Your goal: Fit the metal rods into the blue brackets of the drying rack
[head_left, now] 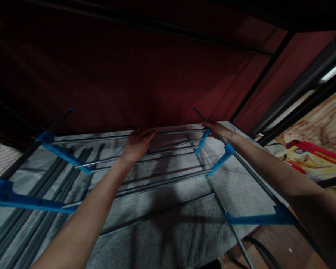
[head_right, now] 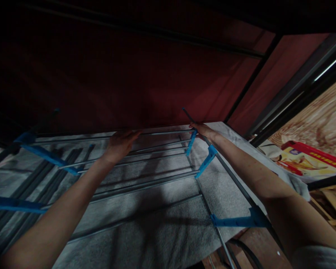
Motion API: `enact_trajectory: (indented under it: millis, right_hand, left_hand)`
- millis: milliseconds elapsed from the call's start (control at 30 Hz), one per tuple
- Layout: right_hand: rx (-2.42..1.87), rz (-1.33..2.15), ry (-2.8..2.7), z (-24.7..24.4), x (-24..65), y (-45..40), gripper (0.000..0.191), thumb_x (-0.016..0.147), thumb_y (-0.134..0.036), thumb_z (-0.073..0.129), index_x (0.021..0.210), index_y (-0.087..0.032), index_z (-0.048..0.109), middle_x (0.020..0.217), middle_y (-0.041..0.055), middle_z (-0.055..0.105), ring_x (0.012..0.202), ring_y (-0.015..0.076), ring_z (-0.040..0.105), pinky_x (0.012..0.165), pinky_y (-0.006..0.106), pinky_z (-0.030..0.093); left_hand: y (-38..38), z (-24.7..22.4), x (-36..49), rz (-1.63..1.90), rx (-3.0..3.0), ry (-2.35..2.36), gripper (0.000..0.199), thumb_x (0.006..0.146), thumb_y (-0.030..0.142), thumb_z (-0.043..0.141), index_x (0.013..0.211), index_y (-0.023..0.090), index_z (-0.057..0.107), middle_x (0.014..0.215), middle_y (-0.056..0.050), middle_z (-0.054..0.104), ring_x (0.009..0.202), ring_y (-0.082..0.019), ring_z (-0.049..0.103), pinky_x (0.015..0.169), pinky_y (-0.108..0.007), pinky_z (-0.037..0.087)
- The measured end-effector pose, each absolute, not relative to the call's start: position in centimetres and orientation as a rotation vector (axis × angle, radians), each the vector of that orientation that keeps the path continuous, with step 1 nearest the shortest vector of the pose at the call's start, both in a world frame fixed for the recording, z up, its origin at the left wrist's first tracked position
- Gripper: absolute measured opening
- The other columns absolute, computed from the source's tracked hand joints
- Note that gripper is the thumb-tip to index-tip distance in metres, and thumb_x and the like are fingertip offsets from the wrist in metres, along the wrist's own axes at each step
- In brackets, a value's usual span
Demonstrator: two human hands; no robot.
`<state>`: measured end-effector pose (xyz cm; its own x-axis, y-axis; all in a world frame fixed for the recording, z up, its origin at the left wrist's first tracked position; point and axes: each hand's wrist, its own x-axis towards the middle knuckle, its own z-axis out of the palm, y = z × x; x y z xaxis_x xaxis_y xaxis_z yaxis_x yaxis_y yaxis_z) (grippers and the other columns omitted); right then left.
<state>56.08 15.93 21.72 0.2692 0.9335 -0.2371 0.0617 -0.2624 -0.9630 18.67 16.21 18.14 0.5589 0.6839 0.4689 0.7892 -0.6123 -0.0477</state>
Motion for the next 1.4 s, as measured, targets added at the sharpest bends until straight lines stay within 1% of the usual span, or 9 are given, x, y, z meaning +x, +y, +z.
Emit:
enact_trajectory:
  millis: [200, 400, 500, 667, 767, 900, 1100, 1267, 1400]
  right_hand:
    - [-1.589, 1.124, -0.977, 21.7, 55.9, 15.8, 0.017, 0.101, -0.028, 0.057, 0.088, -0.019, 0.063, 0.083, 0.0032, 0.069, 0.068, 0.0130, 0.064, 0.061, 0.022, 0.053]
    - [-1.592, 1.133, -0.936, 22.1, 55.3, 15.6, 0.022, 0.103, -0.026, 0.051, 0.085, -0.018, 0.061, 0.076, 0.0018, 0.064, 0.064, 0.0122, 0.062, 0.058, 0.021, 0.051]
    - [-1.600, 1.117, -0.928, 22.0, 55.2, 15.8, 0.022, 0.102, -0.027, 0.051, 0.084, -0.019, 0.061, 0.077, 0.0013, 0.064, 0.063, 0.0119, 0.061, 0.059, 0.022, 0.052]
    - [-1.622, 1.080, -0.968, 21.4, 55.5, 16.3, 0.022, 0.100, -0.033, 0.054, 0.085, -0.019, 0.060, 0.076, 0.0016, 0.064, 0.065, 0.0129, 0.062, 0.061, 0.023, 0.053]
    - [-1.646, 1.076, -0.990, 21.1, 55.7, 16.4, 0.025, 0.101, -0.037, 0.052, 0.086, -0.019, 0.060, 0.072, 0.0013, 0.063, 0.065, 0.0137, 0.062, 0.062, 0.022, 0.052]
    - [-1.638, 1.093, -0.960, 21.3, 55.7, 16.4, 0.026, 0.103, -0.032, 0.048, 0.084, -0.018, 0.061, 0.072, 0.0012, 0.063, 0.063, 0.0123, 0.061, 0.060, 0.021, 0.051]
    - [-1.626, 1.094, -0.929, 21.6, 55.3, 16.2, 0.026, 0.101, -0.030, 0.052, 0.082, -0.017, 0.062, 0.074, 0.0020, 0.065, 0.063, 0.0126, 0.063, 0.058, 0.023, 0.052]
    - [-1.594, 1.126, -0.917, 21.5, 55.4, 16.4, 0.024, 0.103, -0.025, 0.048, 0.085, -0.018, 0.061, 0.080, 0.0009, 0.066, 0.063, 0.0117, 0.065, 0.060, 0.023, 0.054]
    - [-1.596, 1.116, -0.938, 21.2, 55.5, 16.6, 0.022, 0.104, -0.027, 0.047, 0.088, -0.018, 0.060, 0.085, 0.0019, 0.068, 0.065, 0.0123, 0.068, 0.061, 0.023, 0.056]
  left_hand:
    - [16.3, 18.1, 18.6, -0.545, -2.548, -1.243, 0.054, 0.094, 0.010, 0.041, 0.144, 0.023, 0.058, 0.130, -0.013, 0.068, 0.121, -0.027, 0.063, 0.104, -0.041, 0.045]
    - [16.2, 18.5, 18.8, -0.508, -2.560, -1.246, 0.058, 0.092, 0.008, 0.043, 0.145, 0.024, 0.057, 0.130, -0.013, 0.067, 0.120, -0.028, 0.063, 0.105, -0.042, 0.046]
    - [16.2, 18.5, 18.8, -0.496, -2.563, -1.239, 0.058, 0.091, 0.007, 0.043, 0.145, 0.021, 0.057, 0.129, -0.014, 0.068, 0.120, -0.028, 0.063, 0.105, -0.042, 0.046]
    - [16.2, 18.2, 18.8, -0.492, -2.531, -1.232, 0.056, 0.092, 0.008, 0.043, 0.145, 0.021, 0.058, 0.126, -0.015, 0.069, 0.118, -0.028, 0.064, 0.104, -0.042, 0.046]
    - [16.3, 18.1, 18.7, -0.494, -2.530, -1.212, 0.057, 0.091, 0.007, 0.043, 0.145, 0.021, 0.058, 0.123, -0.014, 0.070, 0.116, -0.028, 0.065, 0.104, -0.042, 0.046]
    - [16.5, 18.0, 18.6, -0.538, -2.538, -1.194, 0.059, 0.089, 0.006, 0.044, 0.144, 0.021, 0.058, 0.121, -0.014, 0.070, 0.116, -0.027, 0.065, 0.104, -0.042, 0.046]
    - [16.5, 17.9, 18.7, -0.536, -2.564, -1.230, 0.060, 0.088, 0.006, 0.045, 0.144, 0.022, 0.059, 0.128, -0.013, 0.069, 0.118, -0.028, 0.065, 0.105, -0.043, 0.046]
    - [16.5, 17.8, 18.9, -0.537, -2.569, -1.229, 0.058, 0.089, 0.007, 0.044, 0.143, 0.020, 0.059, 0.129, -0.014, 0.069, 0.120, -0.029, 0.064, 0.105, -0.044, 0.046]
    - [16.6, 17.7, 18.9, -0.518, -2.562, -1.223, 0.057, 0.091, 0.007, 0.042, 0.144, 0.018, 0.058, 0.134, -0.013, 0.067, 0.123, -0.029, 0.062, 0.107, -0.044, 0.045]
